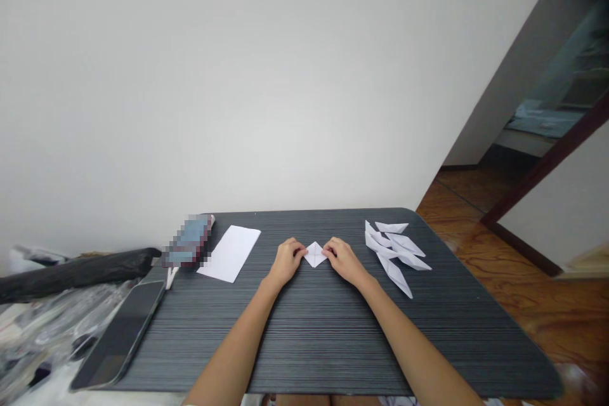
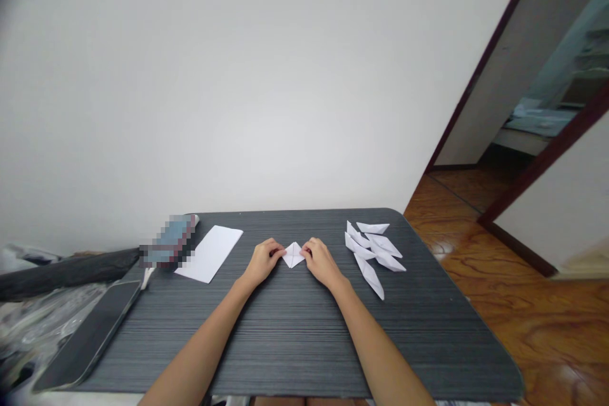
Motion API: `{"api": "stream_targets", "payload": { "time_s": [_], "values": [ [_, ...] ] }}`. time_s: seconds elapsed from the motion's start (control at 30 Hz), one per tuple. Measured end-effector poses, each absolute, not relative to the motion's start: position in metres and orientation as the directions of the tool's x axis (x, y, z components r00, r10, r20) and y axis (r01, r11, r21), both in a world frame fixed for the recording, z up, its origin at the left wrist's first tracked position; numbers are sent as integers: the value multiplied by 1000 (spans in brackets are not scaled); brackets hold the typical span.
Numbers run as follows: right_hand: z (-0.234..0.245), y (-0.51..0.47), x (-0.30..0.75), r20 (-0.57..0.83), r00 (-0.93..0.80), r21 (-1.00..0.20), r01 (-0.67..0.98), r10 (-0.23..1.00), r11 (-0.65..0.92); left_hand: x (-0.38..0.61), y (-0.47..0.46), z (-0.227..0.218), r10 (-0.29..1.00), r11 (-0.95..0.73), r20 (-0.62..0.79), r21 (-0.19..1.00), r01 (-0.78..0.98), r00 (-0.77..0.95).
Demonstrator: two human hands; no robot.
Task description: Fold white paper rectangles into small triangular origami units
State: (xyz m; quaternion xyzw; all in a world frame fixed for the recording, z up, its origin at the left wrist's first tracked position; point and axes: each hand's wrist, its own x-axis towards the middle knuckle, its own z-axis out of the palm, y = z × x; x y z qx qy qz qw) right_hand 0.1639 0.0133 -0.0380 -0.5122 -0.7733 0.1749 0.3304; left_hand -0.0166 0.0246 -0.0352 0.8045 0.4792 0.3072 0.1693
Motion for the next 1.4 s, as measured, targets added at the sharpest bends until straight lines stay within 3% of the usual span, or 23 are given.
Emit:
{"api": "stream_targets", "payload": {
  "time_s": [0.3,0.5,0.7,0.93,1.23,1.4],
  "values": [
    [-43,22,156,205,-173,-515,818,963,257,-7,21,-32,958,-269,186,318,909,218],
    [-42,27,153,164,-144,-479,853,976,206,1,23,-31,977,-194,141,259,946,161],
    [-39,23,152,104,-58,-495,863,993,103,2,22,-29,989,-99,132,289,952,63],
    [-38,17,150,23,-31,-506,862,999,38,-1,17,-27,981,-153,161,316,937,106],
    [-41,10,151,114,-42,-512,854,993,95,-8,12,-31,910,-391,288,354,850,299],
    [-42,9,153,167,-83,-539,826,982,162,-9,18,-35,937,-342,218,422,839,272]
  ]
}}
